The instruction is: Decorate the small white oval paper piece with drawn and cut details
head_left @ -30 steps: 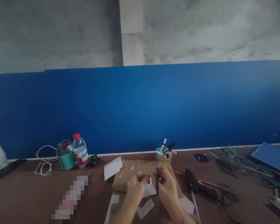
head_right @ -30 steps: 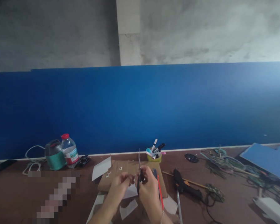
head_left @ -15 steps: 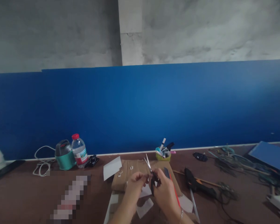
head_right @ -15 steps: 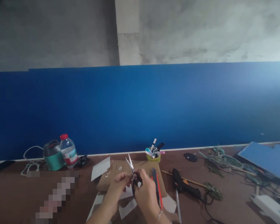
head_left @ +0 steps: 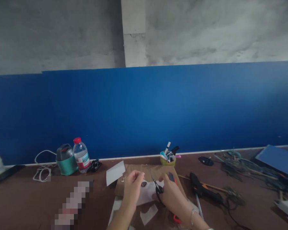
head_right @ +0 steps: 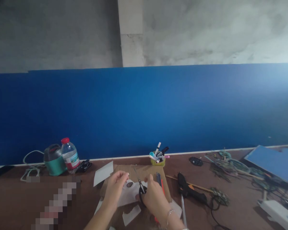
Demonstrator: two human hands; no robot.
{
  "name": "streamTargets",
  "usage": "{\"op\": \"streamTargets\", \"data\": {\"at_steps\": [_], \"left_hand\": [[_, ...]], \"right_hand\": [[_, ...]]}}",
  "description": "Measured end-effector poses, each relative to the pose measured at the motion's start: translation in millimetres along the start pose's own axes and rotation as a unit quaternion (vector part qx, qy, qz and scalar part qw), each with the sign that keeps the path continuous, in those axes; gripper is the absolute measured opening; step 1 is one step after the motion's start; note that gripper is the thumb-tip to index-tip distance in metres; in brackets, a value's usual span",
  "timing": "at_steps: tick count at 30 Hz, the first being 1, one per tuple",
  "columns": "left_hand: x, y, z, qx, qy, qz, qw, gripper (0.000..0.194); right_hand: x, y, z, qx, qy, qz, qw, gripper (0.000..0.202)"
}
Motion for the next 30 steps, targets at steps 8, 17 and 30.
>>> {"op": "streamTargets", "data": {"at_steps": [8, 17, 30], "left_hand": [[-12.5, -22.6, 32.4, 0.162, 0.023, 0.055, 0.985, 0.016], [4.2, -28.3, 48.5, 0.206, 0.096, 0.078, 0.971, 0.012], [1.3, -18.7, 29.8, 0.102, 0.105, 0.088, 0.985, 0.024]], "right_hand": [[-1.9, 5.2, -3.8, -0.014, -0.102, 0.003, 0.995, 0.007], [0.0, -3.2, -4.4, -0.004, -0.129, -0.026, 0.991, 0.019], [-46.0, -2.8, -68.7, -0.030, -0.246, 0.062, 0.967, 0.027]]}}
Point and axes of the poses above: each hand's wrist, its own y-axis towards the middle knuckle, its own z-axis out of the palm, x = y × z, the point moved 7 cm from there along y, towards the middle knuckle, and after that the axes turned 1 degree about x, right-handed, at the moved point
